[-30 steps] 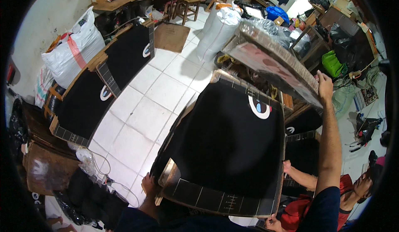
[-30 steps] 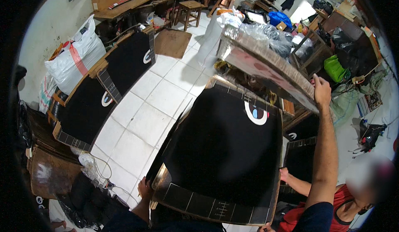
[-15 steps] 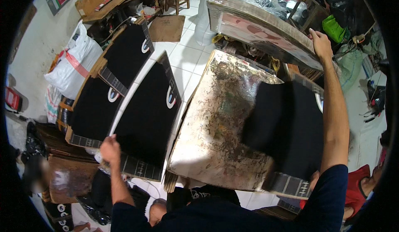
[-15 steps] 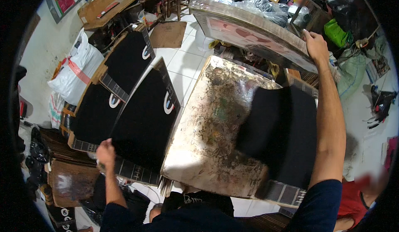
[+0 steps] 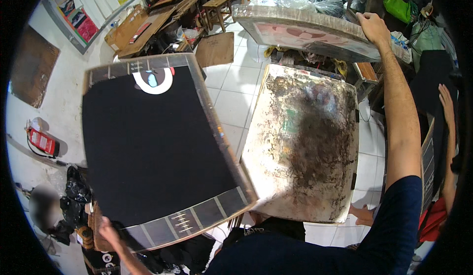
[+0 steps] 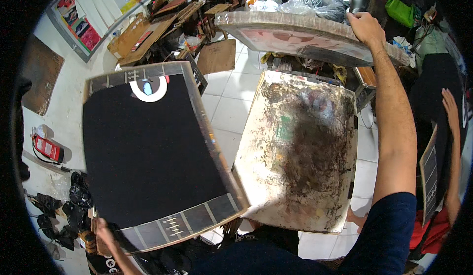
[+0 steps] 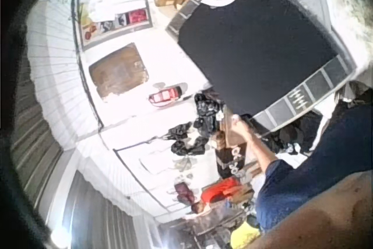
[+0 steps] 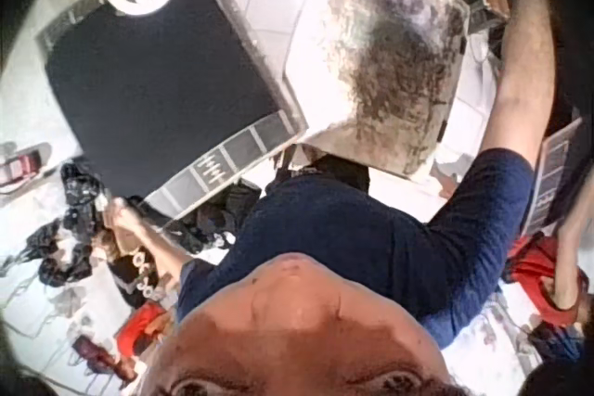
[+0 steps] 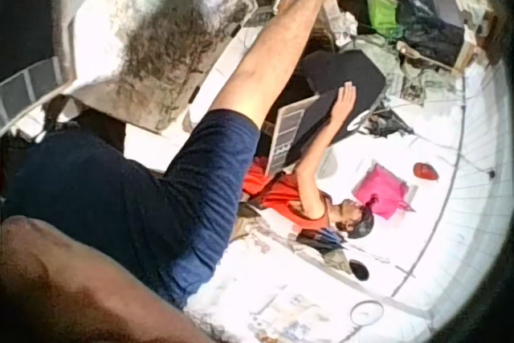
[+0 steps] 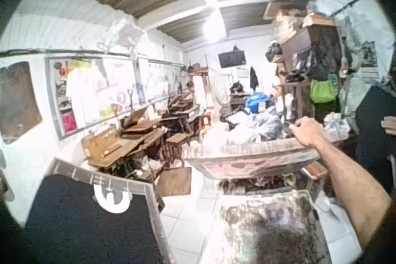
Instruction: The person uses a squeegee to pull ink across a screen printing frame placed over a black fabric item. The person repeatedly lifts the frame, repositions it, and applies ink to print a design onto the fabric.
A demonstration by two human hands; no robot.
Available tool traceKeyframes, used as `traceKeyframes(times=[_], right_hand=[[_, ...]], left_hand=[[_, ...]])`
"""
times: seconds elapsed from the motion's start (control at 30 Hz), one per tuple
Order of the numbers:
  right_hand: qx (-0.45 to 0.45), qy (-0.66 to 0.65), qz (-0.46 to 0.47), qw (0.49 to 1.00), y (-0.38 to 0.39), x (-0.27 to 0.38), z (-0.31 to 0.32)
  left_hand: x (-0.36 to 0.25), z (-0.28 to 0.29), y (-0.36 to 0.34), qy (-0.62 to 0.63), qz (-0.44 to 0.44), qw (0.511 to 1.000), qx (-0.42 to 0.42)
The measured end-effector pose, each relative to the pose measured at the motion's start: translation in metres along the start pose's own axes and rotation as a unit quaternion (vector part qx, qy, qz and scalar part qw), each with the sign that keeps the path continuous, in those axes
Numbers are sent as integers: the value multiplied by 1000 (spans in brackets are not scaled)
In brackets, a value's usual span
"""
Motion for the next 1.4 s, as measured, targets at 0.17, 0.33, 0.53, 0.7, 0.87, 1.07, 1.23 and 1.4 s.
traceKeyframes(times=[0.17,0.33,0.53,0.7,0.87,1.07,1.23,1.4], right_hand=[[9,-3,-17,1000,16,-3,-1],[-6,5,-15,1000,30,-8,-2],[-11,-7,-7,1000,36,-8,-1],[-21,-2,2,1000,30,-5,0],[-33,-4,11,999,27,3,6],[-28,-52,1,998,23,13,23],[-37,-53,-13,998,12,18,26],[-44,-54,-1,998,3,18,23]], left_hand=[[14,-160,109,147,85,984,45],[-20,-293,181,45,131,956,257],[-138,-410,256,162,93,901,390],[-201,-437,258,157,22,861,484],[-235,-445,244,89,-65,840,531],[-243,-443,248,21,-71,832,550],[-252,-438,243,-9,-84,844,529],[-265,-440,234,-36,-85,834,544]])
Point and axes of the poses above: each hand's wrist, its own y-axis away from the middle knuckle, its own z-axis out of the back of the hand, x = y × z, the point moved 7 cm from there along -y, towards the middle knuckle, and after that the axes turned 14 degrees about -z, right-handed, at the moved point
